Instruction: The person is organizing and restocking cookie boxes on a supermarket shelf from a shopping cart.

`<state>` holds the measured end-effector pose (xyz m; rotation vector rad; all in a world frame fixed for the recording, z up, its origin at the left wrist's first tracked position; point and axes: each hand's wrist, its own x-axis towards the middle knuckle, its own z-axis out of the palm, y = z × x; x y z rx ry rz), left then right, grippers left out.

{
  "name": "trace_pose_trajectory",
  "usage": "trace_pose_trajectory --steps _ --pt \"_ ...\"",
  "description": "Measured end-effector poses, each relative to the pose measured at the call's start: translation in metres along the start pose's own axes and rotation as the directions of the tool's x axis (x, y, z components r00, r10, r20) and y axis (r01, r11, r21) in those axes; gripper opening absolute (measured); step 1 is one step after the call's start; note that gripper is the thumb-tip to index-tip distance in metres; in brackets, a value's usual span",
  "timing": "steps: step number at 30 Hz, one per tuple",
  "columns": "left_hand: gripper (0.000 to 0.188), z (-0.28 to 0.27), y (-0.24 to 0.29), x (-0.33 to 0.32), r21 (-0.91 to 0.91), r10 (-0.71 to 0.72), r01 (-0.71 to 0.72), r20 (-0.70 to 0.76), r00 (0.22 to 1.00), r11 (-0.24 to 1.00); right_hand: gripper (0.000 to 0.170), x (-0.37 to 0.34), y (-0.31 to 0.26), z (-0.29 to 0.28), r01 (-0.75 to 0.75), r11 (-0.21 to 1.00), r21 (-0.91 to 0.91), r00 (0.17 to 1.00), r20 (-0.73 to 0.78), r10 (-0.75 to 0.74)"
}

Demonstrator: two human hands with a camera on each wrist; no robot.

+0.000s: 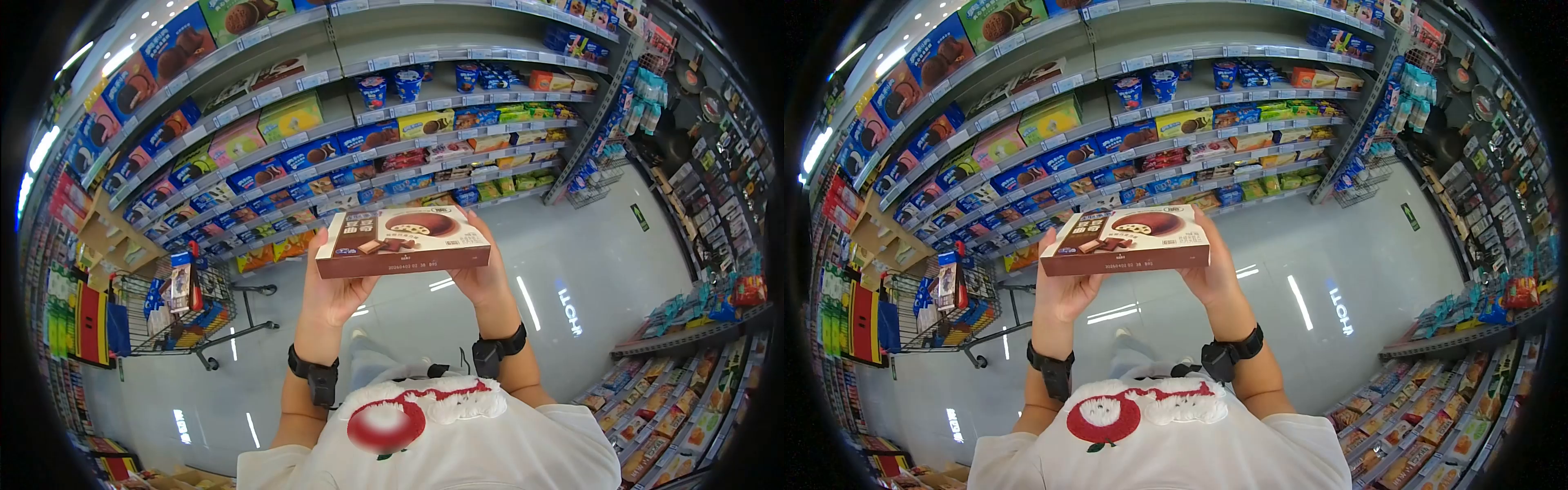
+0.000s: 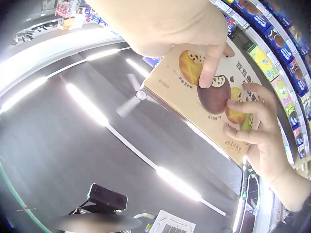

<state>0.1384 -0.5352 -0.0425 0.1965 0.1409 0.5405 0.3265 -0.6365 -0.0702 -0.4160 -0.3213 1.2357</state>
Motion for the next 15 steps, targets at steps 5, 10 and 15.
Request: trace_pose_trajectory --steps 5,10,15 --pt "0.075 -0.012 0.001 -0.002 -0.012 0.002 -0.002 -0.018 1.0 1.0 0.037 -0.006 0.002 0.009 0.015 0.999 -0.029 0.998 -0.06 -0.017" --pt "0.076 -0.011 -0.002 -0.002 -0.038 -0.004 0.001 -0.082 0.997 0.999 0.04 -0.007 0.003 0.004 0.001 1.0 0.0 0.999 -0.046 -0.001" --pt "0.075 -0.02 0.002 -0.004 -0.032 0.003 -0.005 -0.083 0.997 0.999 0.041 -0.007 0.005 0.009 -0.009 0.999 0.032 0.996 -0.087 0.012"
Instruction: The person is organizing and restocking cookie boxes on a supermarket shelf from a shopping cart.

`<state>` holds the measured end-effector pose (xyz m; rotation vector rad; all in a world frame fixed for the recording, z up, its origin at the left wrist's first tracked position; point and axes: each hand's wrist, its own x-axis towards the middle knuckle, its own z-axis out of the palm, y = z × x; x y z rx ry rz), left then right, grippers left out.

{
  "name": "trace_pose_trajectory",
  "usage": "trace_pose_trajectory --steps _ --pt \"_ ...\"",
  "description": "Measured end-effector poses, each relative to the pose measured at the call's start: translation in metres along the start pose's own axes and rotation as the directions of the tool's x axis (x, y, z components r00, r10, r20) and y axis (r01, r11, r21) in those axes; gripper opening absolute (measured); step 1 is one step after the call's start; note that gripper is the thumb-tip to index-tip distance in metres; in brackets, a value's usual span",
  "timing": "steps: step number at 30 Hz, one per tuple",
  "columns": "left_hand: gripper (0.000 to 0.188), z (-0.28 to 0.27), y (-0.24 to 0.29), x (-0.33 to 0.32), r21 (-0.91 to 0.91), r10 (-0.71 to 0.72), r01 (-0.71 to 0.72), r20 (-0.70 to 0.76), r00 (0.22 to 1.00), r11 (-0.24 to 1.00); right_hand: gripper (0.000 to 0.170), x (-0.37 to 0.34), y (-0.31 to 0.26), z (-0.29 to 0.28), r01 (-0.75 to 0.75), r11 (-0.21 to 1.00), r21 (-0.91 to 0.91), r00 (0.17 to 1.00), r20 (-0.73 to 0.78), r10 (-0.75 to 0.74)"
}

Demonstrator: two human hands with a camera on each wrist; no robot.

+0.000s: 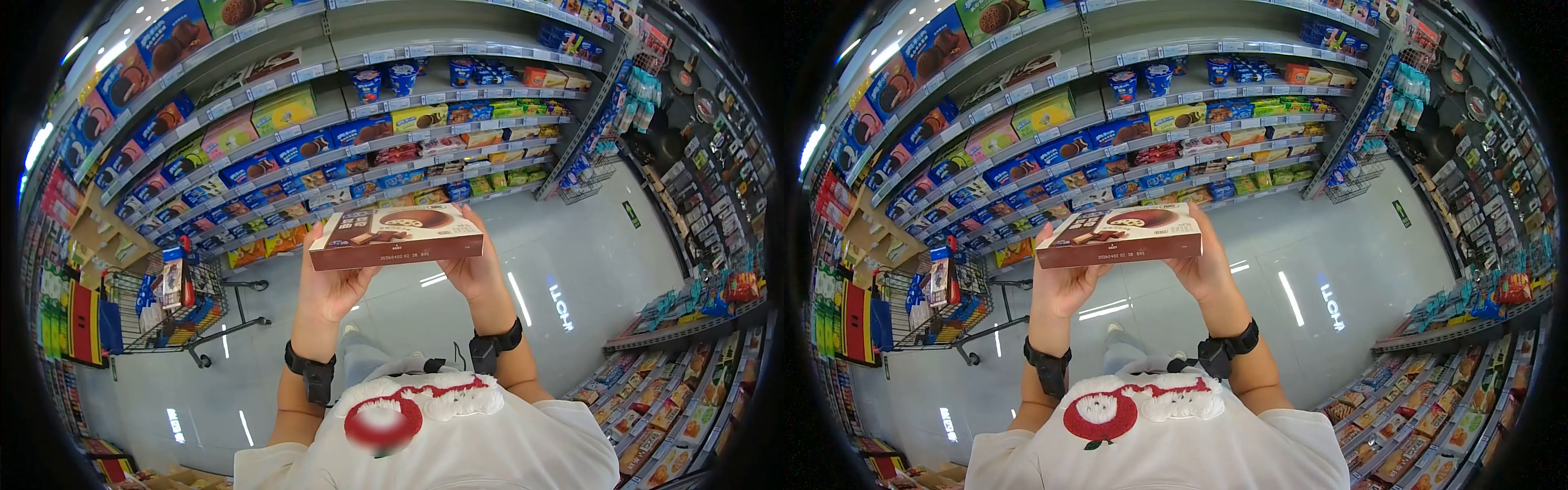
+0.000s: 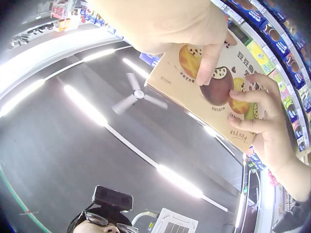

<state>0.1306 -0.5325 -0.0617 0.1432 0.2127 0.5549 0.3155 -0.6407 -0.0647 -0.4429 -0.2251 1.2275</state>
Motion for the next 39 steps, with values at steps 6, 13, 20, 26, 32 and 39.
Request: trace_pose_trajectory --steps 6,13,20,26,32,39 --pt "0.073 -0.005 0.005 -0.001 -0.043 0.005 -0.007 -0.049 0.999 0.999 0.041 0.006 0.008 -0.006 -0.013 1.0 0.003 0.999 0.049 0.013" --pt "0.072 -0.016 0.024 0.001 -0.038 -0.001 -0.002 -0.072 0.997 0.999 0.04 0.023 0.023 0.001 -0.042 0.999 0.005 0.998 -0.047 0.042" --pt "0.072 -0.021 0.062 0.002 -0.077 0.049 -0.061 -0.145 0.988 0.995 0.035 0.061 0.047 0.009 -0.122 0.992 -0.042 0.992 -0.008 0.122" --pt "0.068 -0.021 0.115 0.006 0.023 0.061 -0.061 0.01 0.998 0.998 0.048 0.107 0.078 0.035 -0.052 0.996 -0.079 0.998 0.023 0.054" --pt "0.06 0.003 0.17 -0.026 0.557 0.373 -0.388 0.147 0.916 0.734 0.055 0.144 0.096 0.1 0.254 0.882 -0.398 0.934 0.338 -0.116" --pt "0.066 -0.016 0.269 -0.001 0.566 0.404 -0.503 0.3 0.864 0.653 0.055 0.192 0.139 0.137 0.371 0.767 -0.523 0.922 0.303 -0.24"
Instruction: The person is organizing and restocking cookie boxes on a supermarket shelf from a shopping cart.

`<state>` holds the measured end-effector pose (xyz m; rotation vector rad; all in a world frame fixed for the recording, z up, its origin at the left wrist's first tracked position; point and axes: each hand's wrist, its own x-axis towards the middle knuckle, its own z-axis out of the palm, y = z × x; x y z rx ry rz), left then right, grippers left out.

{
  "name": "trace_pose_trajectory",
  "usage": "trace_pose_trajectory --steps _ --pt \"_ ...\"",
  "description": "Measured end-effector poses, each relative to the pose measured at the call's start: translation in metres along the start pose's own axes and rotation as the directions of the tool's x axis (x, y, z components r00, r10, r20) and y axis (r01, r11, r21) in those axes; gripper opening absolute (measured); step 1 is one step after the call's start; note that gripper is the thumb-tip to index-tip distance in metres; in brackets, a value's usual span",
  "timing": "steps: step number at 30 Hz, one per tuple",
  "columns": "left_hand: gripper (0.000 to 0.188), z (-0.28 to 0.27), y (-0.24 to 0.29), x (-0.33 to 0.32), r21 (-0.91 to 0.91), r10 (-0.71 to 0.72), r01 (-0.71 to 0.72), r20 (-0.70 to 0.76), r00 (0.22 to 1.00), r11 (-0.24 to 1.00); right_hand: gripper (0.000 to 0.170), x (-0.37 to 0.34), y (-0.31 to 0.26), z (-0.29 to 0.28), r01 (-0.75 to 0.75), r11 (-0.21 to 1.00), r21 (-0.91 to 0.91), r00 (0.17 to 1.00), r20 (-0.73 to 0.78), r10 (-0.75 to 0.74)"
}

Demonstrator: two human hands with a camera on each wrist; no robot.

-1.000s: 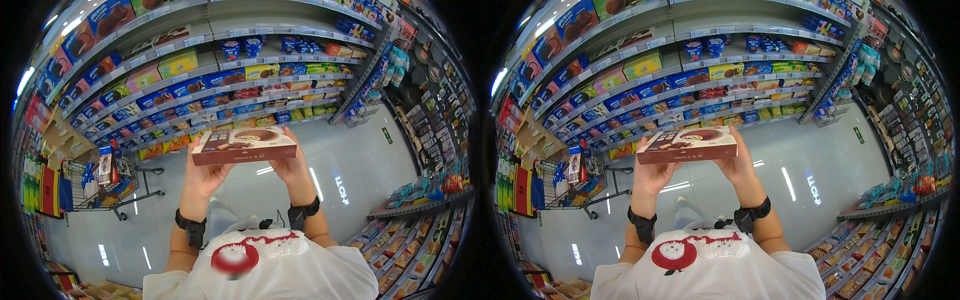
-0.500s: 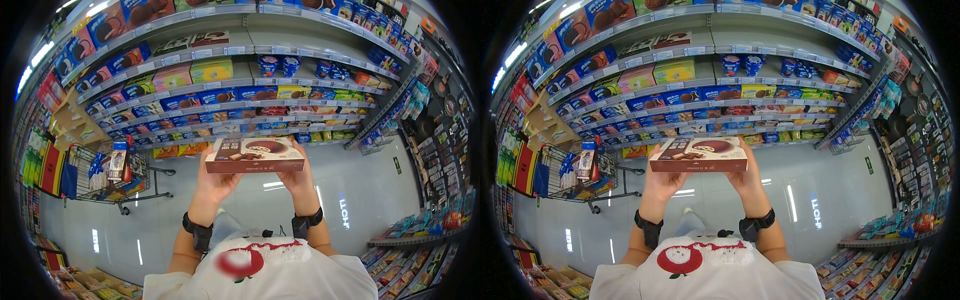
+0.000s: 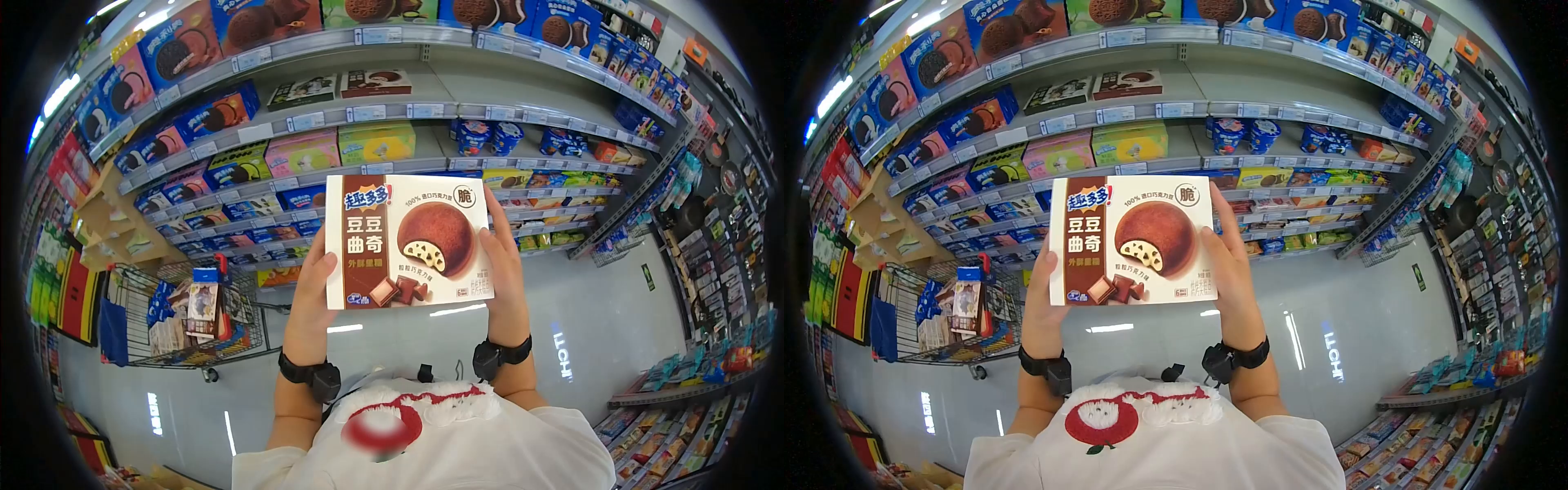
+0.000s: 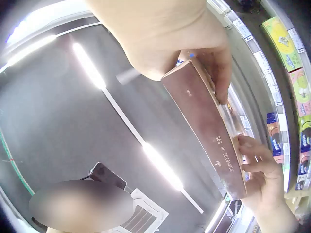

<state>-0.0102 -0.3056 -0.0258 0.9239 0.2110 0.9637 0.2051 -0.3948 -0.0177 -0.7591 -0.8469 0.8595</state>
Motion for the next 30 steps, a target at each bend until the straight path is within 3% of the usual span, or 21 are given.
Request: trace_pose_trajectory --steps 7,12,16,19,20,24,26,30 --pt "0.049 -0.064 -0.001 0.027 0.074 0.064 -0.045 -0.274 0.959 0.996 0.044 0.029 0.052 0.019 -0.17 0.971 0.167 0.968 -0.154 0.196" --pt "0.048 -0.089 0.005 0.035 0.059 0.007 0.013 -0.34 0.94 0.998 0.044 0.064 0.074 0.022 -0.25 0.954 0.166 0.951 -0.143 0.274" --pt "0.064 -0.107 0.001 0.055 0.179 0.038 0.018 -0.306 0.951 0.984 0.049 0.092 0.082 0.022 -0.275 0.959 0.063 0.958 -0.071 0.279" --pt "0.071 -0.105 -0.002 0.079 0.387 0.1 -0.014 -0.201 0.975 0.922 0.054 0.115 0.083 0.013 -0.244 0.967 0.079 0.969 -0.016 0.246" --pt "0.079 -0.109 -0.007 0.093 0.416 0.163 -0.097 -0.125 0.979 0.904 0.055 0.125 0.084 0.007 -0.233 0.966 0.109 0.972 0.007 0.233" --pt "0.096 -0.108 -0.003 0.158 0.423 0.203 -0.182 -0.005 0.979 0.888 0.059 0.181 0.08 -0.009 -0.163 0.97 0.18 0.985 0.089 0.149" --pt "0.095 -0.1 0.004 0.191 0.466 0.202 -0.163 -0.033 0.979 0.87 0.06 0.212 0.077 -0.011 -0.08 0.972 0.219 0.992 0.113 0.057" --pt "0.084 -0.101 0.014 0.264 0.557 0.245 -0.16 -0.081 0.966 0.815 0.05 0.286 0.078 -0.026 -0.075 0.974 0.215 0.994 0.092 0.056"
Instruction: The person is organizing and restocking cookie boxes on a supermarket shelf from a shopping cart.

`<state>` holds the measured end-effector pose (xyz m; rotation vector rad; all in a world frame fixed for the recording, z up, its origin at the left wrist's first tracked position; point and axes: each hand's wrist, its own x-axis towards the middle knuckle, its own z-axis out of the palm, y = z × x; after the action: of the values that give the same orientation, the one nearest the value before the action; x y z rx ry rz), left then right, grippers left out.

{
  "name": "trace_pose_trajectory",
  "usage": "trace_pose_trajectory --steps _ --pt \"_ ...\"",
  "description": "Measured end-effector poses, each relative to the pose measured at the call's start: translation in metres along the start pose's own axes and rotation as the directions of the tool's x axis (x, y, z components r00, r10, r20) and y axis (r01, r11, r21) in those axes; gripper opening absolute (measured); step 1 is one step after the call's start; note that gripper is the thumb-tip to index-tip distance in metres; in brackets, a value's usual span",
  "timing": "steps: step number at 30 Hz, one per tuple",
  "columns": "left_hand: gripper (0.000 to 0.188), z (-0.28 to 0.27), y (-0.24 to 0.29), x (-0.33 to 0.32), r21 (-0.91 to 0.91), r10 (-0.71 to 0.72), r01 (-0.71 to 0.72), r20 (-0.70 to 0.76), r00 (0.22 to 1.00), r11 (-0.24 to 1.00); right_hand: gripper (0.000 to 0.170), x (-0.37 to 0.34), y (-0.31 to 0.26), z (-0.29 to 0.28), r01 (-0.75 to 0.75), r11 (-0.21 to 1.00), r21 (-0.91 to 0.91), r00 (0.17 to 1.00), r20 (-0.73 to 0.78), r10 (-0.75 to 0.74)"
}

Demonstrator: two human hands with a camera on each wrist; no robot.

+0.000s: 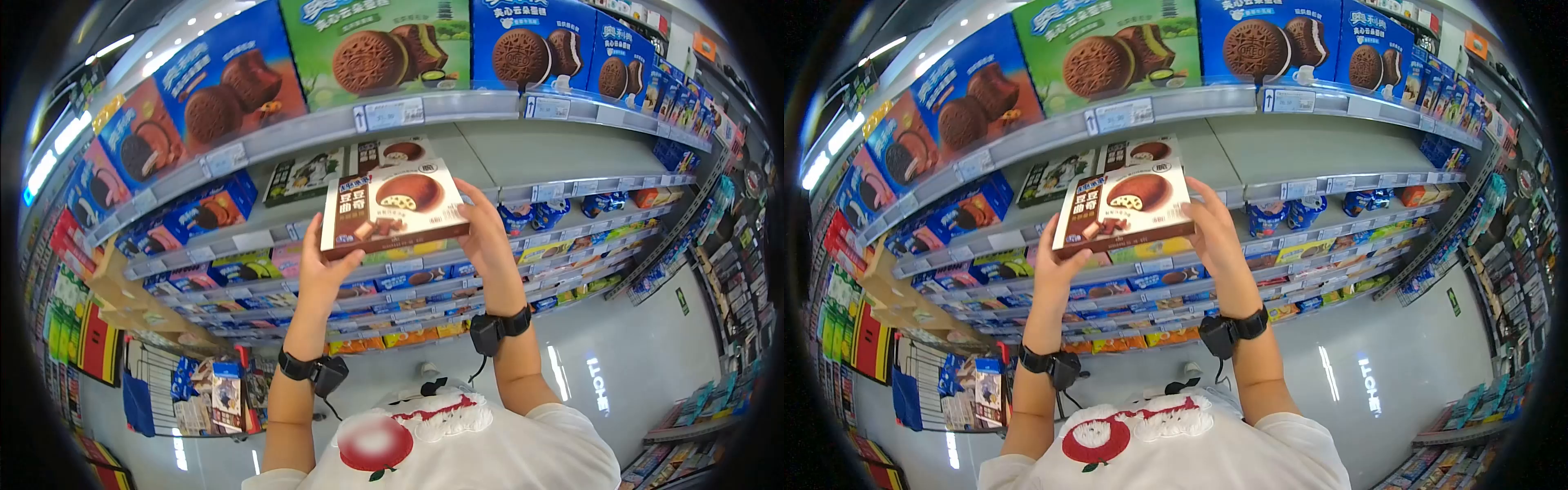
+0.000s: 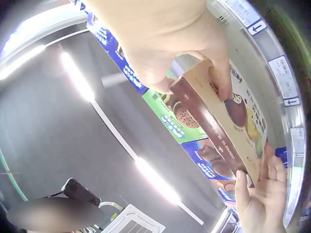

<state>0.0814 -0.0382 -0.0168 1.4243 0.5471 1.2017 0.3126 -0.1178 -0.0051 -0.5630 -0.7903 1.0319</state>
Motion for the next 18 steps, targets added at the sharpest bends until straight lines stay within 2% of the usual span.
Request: trace_pose_trajectory --steps 1,2,4,6,8,9,10,11,12,13,14,17,18 --pt "0.081 0.003 0.002 0.017 -0.01 -0.017 0.017 -0.006 1.0 1.0 0.049 0.016 0.002 -0.005 0.027 0.999 -0.018 1.0 -0.01 -0.027" --pt "0.074 0.002 -0.011 0.037 0.02 0.084 -0.083 -0.015 0.996 0.996 0.048 0.032 0.003 -0.008 0.054 0.998 -0.039 0.998 -0.017 -0.054" --pt "0.073 0.002 -0.019 0.068 0.054 0.099 -0.1 0.016 0.995 0.994 0.048 0.059 0.005 -0.016 0.088 0.993 -0.076 0.996 -0.025 -0.09" --pt "0.068 0.005 -0.03 0.091 0.133 0.162 -0.16 -0.001 0.987 0.978 0.05 0.083 0.006 -0.026 0.055 0.992 -0.116 0.998 -0.022 -0.057" --pt "0.066 0.006 -0.03 0.11 0.214 0.084 -0.077 -0.024 0.996 0.974 0.058 0.108 0.013 -0.042 0.007 0.993 -0.121 1.0 -0.013 -0.008" --pt "0.065 0.008 -0.03 0.117 0.252 0.045 -0.034 -0.035 0.998 0.967 0.058 0.116 0.013 -0.045 -0.011 0.975 -0.222 0.999 -0.038 0.003" --pt "0.067 0.003 -0.042 0.127 0.243 0.066 -0.053 -0.046 0.997 0.969 0.057 0.124 0.014 -0.047 -0.028 0.947 -0.32 0.998 -0.061 0.009" --pt "0.07 -0.009 -0.063 0.142 0.344 0.104 -0.083 -0.044 0.994 0.935 0.057 0.132 0.015 -0.047 -0.046 0.908 -0.416 0.997 -0.082 0.013" --pt "0.072 -0.025 -0.087 0.159 0.439 0.142 -0.11 -0.041 0.989 0.892 0.055 0.139 0.017 -0.048 -0.06 0.897 -0.438 0.995 -0.102 0.017" --pt "0.075 -0.026 -0.09 0.167 0.529 0.179 -0.133 -0.036 0.983 0.838 0.052 0.145 0.022 -0.05 -0.076 0.884 -0.46 0.992 -0.123 0.022" --pt "0.077 -0.026 -0.094 0.172 0.544 0.219 -0.163 -0.04 0.975 0.823 0.05 0.152 0.026 -0.052 -0.09 0.871 -0.483 0.99 -0.141 0.024" --pt "0.072 -0.003 -0.062 0.165 0.542 0.132 -0.116 0.01 0.991 0.832 0.048 0.173 0.046 -0.07 -0.017 0.747 -0.664 0.99 -0.115 -0.081" --pt "0.07 0.004 -0.057 0.163 0.529 0.141 -0.118 -0.002 0.99 0.841 0.048 0.174 0.045 -0.071 -0.014 0.727 -0.687 0.995 -0.081 -0.057"
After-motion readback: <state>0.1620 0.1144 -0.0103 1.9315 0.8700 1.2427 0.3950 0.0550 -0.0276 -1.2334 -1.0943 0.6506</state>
